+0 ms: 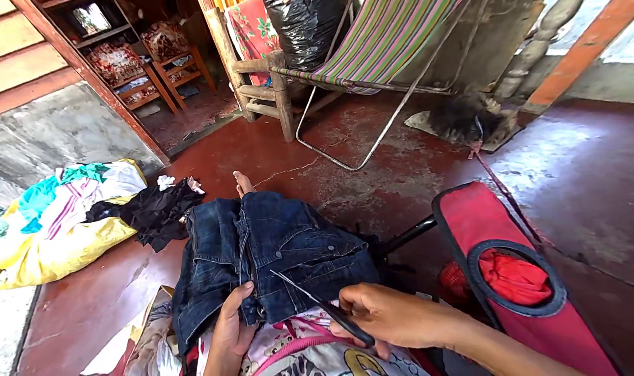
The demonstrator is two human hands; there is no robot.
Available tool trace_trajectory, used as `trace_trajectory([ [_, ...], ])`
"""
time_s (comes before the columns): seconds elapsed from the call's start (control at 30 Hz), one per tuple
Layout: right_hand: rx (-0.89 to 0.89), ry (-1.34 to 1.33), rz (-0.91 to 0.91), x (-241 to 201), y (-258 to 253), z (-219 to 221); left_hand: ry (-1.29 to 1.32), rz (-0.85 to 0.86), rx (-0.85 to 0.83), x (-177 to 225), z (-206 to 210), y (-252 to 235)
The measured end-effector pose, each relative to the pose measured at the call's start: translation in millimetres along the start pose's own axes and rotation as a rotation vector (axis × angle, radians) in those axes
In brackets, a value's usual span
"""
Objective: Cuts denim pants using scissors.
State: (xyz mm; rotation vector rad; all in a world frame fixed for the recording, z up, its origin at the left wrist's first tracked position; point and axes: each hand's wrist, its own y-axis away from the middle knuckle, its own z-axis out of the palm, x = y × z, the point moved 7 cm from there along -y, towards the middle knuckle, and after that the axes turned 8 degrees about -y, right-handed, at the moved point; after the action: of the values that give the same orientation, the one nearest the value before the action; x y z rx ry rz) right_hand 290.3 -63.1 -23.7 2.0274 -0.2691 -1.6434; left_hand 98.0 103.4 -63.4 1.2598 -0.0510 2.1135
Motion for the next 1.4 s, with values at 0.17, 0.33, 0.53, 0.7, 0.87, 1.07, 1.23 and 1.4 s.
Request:
trace_trajectory([
  [0.17, 0.11, 0.143, 0.003, -9, -6, 7, -0.038, 0.001, 0.039, 0, 1, 2],
  [0.33, 0.166, 0.208, -0.015, -24, -24, 17, -0.086, 0.011, 0.062, 0, 1, 2],
  [0.53, 0.164, 0.177, 0.013, -38, -39, 25, -0.082, 0.031, 0.073, 0, -1, 2],
  [0.7, 0.235, 0.122, 0.029, -41, -50, 39, 0.002, 0.014, 0.004, -1, 7, 1],
  [0.87, 0.29, 0.131, 0.066, -45, -56, 50, 0.051, 0.003, 0.074, 0, 11, 3],
  [1.07, 0.305, 0.197, 0.095, -45, -65, 48, 0.031, 0.0, 0.094, 0, 9, 3],
  [1.23, 0.321, 0.185, 0.089, -43, -69, 49, -0.044, 0.027, 0.129, 2, 8, 3],
  [1.4, 0.346, 0.061, 0.038, -39, -71, 51, -0.102, 0.042, 0.192, 2, 8, 4],
])
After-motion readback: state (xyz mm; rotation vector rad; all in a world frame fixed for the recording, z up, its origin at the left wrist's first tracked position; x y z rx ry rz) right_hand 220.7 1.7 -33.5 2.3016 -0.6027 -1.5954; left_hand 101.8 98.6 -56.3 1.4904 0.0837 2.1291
